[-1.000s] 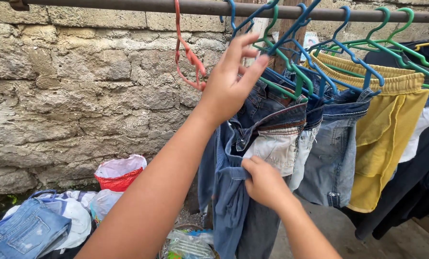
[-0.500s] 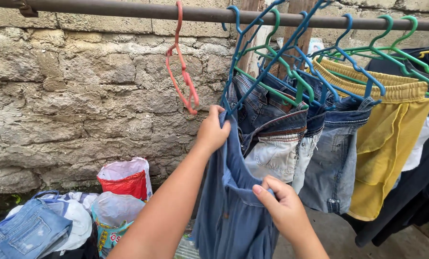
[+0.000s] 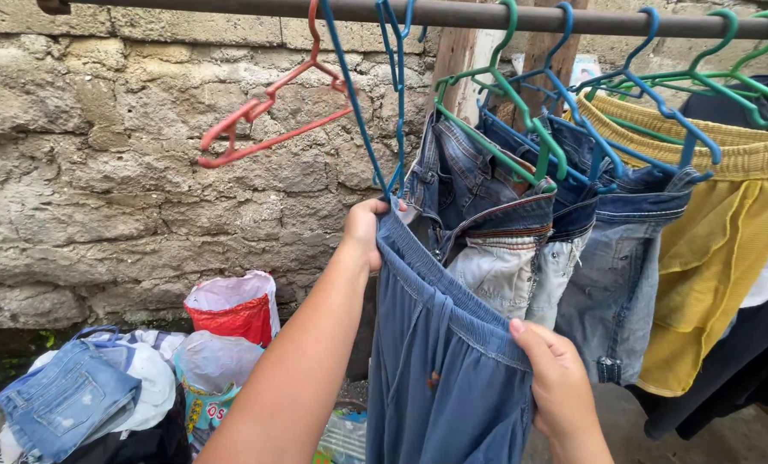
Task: Taking clothes off hangers from a laundry line and organizing them into piles.
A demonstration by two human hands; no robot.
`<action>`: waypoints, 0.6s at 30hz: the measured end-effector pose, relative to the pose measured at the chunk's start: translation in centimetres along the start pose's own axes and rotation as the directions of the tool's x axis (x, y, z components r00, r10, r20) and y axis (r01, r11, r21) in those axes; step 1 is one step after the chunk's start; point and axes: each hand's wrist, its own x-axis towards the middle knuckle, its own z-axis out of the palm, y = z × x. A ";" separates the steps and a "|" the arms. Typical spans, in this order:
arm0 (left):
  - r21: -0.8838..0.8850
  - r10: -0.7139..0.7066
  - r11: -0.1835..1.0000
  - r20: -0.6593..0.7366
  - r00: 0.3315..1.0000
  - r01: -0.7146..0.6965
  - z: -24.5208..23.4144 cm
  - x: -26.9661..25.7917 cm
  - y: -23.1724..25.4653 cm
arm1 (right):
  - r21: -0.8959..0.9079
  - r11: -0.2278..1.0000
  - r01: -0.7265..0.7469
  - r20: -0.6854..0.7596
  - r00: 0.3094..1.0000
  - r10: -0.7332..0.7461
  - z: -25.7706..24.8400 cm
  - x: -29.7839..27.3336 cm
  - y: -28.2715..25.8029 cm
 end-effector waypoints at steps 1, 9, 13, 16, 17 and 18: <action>0.004 0.002 1.000 -0.001 1.000 -0.002 -1.3 0.7 -0.4 | 0.004 1.000 0.000 0.002 1.000 0.000 -2.4 1.9 3.1; -0.157 0.181 0.976 0.189 0.965 -0.152 -2.8 0.6 -1.0 | -0.094 0.991 -0.097 0.082 0.991 0.104 -3.8 4.5 9.6; -0.150 0.118 0.986 0.272 0.955 -0.079 -3.6 1.9 -1.4 | -0.183 0.976 0.119 0.240 0.968 -0.072 -4.7 5.2 16.4; -0.139 0.099 0.986 0.074 0.992 -0.088 -4.5 4.1 -1.6 | -0.243 0.969 -0.035 0.232 0.968 0.093 -3.5 5.5 18.5; -0.144 0.059 0.987 -0.045 0.997 -0.065 -5.3 4.9 -1.8 | -0.171 0.985 -0.039 0.213 0.974 0.075 -2.9 5.3 18.4; -0.151 0.018 0.988 -0.164 0.986 -0.043 -6.0 5.7 -1.9 | -0.097 0.994 -0.040 0.192 0.980 0.058 -2.3 5.2 18.3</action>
